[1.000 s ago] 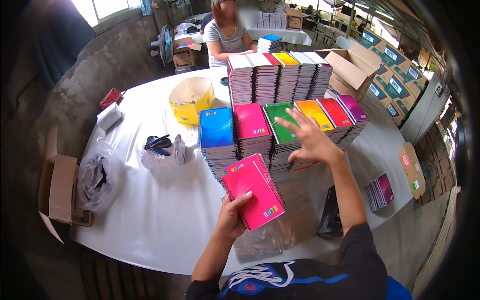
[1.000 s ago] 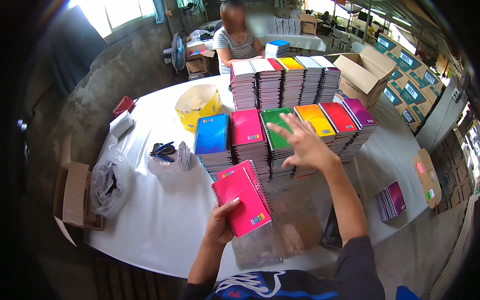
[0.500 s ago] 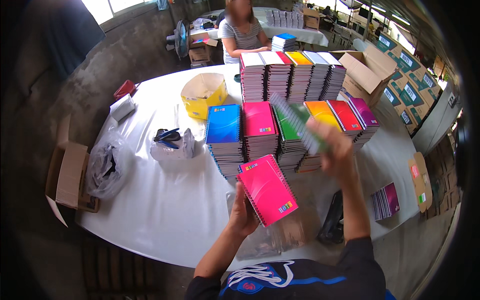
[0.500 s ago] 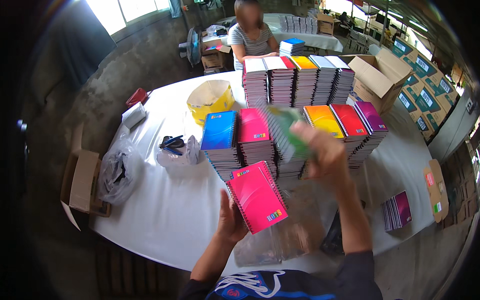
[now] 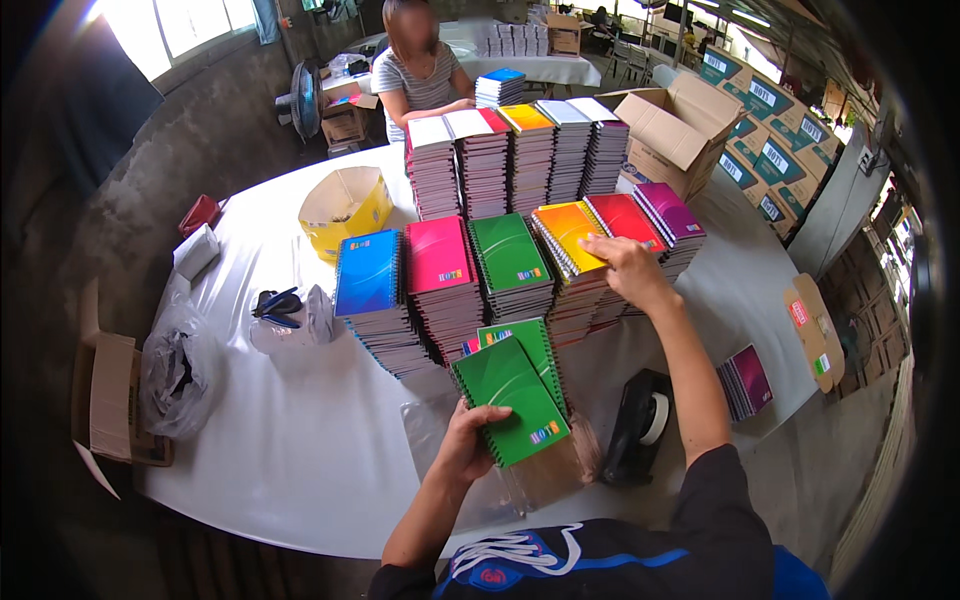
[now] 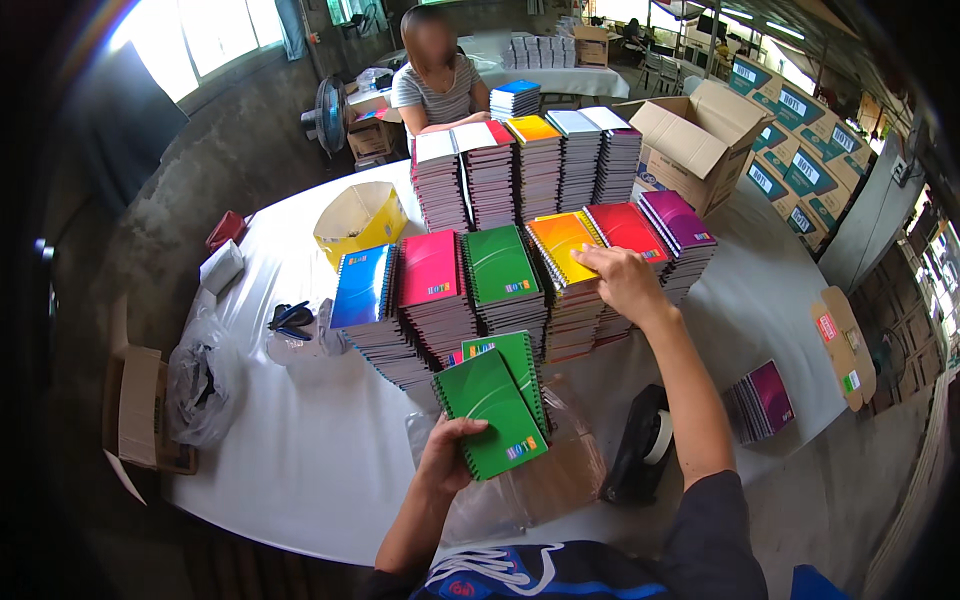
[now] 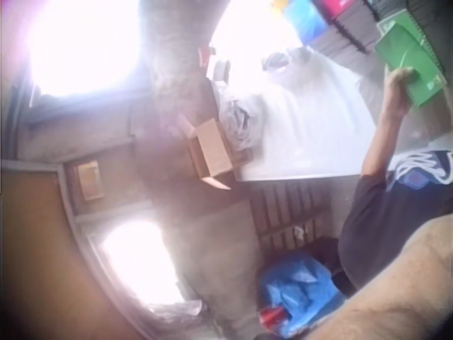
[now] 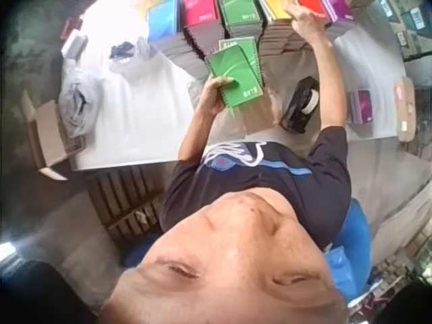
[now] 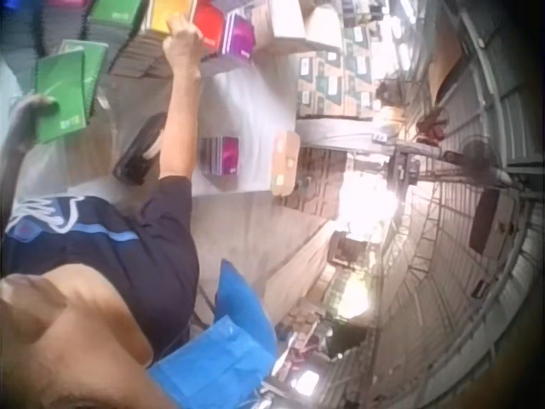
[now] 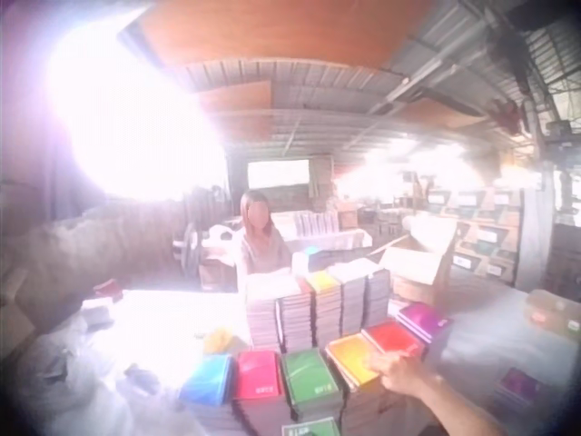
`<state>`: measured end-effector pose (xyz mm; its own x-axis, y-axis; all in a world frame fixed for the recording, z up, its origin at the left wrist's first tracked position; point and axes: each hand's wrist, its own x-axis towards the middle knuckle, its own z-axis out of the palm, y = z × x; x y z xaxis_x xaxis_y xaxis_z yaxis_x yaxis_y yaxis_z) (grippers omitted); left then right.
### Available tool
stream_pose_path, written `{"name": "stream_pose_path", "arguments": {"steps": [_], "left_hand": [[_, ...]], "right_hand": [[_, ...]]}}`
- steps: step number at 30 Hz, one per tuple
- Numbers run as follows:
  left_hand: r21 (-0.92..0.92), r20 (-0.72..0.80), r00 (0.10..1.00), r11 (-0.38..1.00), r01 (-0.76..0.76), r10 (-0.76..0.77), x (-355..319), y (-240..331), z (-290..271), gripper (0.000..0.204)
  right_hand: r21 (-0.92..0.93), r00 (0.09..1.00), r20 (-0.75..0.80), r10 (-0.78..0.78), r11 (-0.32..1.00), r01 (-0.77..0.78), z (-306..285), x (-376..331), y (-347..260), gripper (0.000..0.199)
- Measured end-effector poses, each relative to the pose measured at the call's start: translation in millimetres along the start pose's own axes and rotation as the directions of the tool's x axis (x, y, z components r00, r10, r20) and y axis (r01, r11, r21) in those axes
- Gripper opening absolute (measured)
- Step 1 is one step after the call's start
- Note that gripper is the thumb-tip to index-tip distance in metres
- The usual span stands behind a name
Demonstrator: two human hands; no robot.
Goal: The person picks up notebooks of different colors from stacks on a table, groups them into a set, places them inside a plastic bag, and then seals the bag using a tape dispenser.
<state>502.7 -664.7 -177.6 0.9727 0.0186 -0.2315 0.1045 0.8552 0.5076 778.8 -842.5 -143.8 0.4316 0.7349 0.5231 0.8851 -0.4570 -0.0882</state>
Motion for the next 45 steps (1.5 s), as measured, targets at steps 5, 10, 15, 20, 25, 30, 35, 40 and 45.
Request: {"name": "stream_pose_path", "arguments": {"steps": [5,10,15,20,25,30,35,40,45], "left_hand": [[-0.014,-0.014,1.000,1.000,-0.009,0.009,5.7,-7.1,2.6,0.045],[0.025,0.024,0.999,0.999,-0.024,0.024,9.0,-13.3,14.4,0.042],[-0.142,-0.031,0.999,0.989,-0.039,0.035,18.4,-22.7,12.5,0.047],[-0.151,0.149,0.989,0.988,0.024,-0.001,23.6,-36.9,-9.4,0.054],[-0.148,0.023,0.993,0.982,0.121,-0.119,24.2,-40.3,-8.3,0.053],[-0.077,0.040,0.996,0.994,0.076,-0.073,29.0,-39.6,-2.5,0.052],[-0.027,0.056,0.997,0.998,0.056,-0.054,27.3,-30.5,-4.7,0.051],[-0.039,0.066,0.998,0.999,0.020,-0.017,32.6,-32.6,-0.1,0.057],[-0.327,0.301,0.950,0.945,0.020,0.084,36.4,-42.1,-25.0,0.066]], "right_hand": [[0.330,0.979,0.169,0.114,0.929,-0.165,-19.4,25.8,9.7,0.031],[0.354,0.983,-0.056,0.173,0.924,-0.142,-29.4,24.8,4.6,0.021],[-0.082,0.908,-0.380,-0.178,0.984,0.159,-69.1,-4.1,-81.6,0.031],[0.221,0.870,0.324,-0.372,0.924,0.313,-80.5,-68.0,-150.6,0.061],[-0.027,0.995,0.089,0.047,0.999,-0.045,-79.4,-12.4,-33.8,0.075],[0.042,0.988,0.152,-0.008,0.999,0.002,-33.6,-12.0,78.9,0.057],[0.319,0.963,0.143,0.228,0.911,-0.263,-56.5,0.8,73.3,0.028],[0.228,0.897,-0.345,0.278,0.951,-0.207,-91.0,-7.9,-3.7,0.024],[-0.170,0.944,0.124,-0.305,0.931,0.323,-72.9,-68.8,-142.1,0.045]]}}
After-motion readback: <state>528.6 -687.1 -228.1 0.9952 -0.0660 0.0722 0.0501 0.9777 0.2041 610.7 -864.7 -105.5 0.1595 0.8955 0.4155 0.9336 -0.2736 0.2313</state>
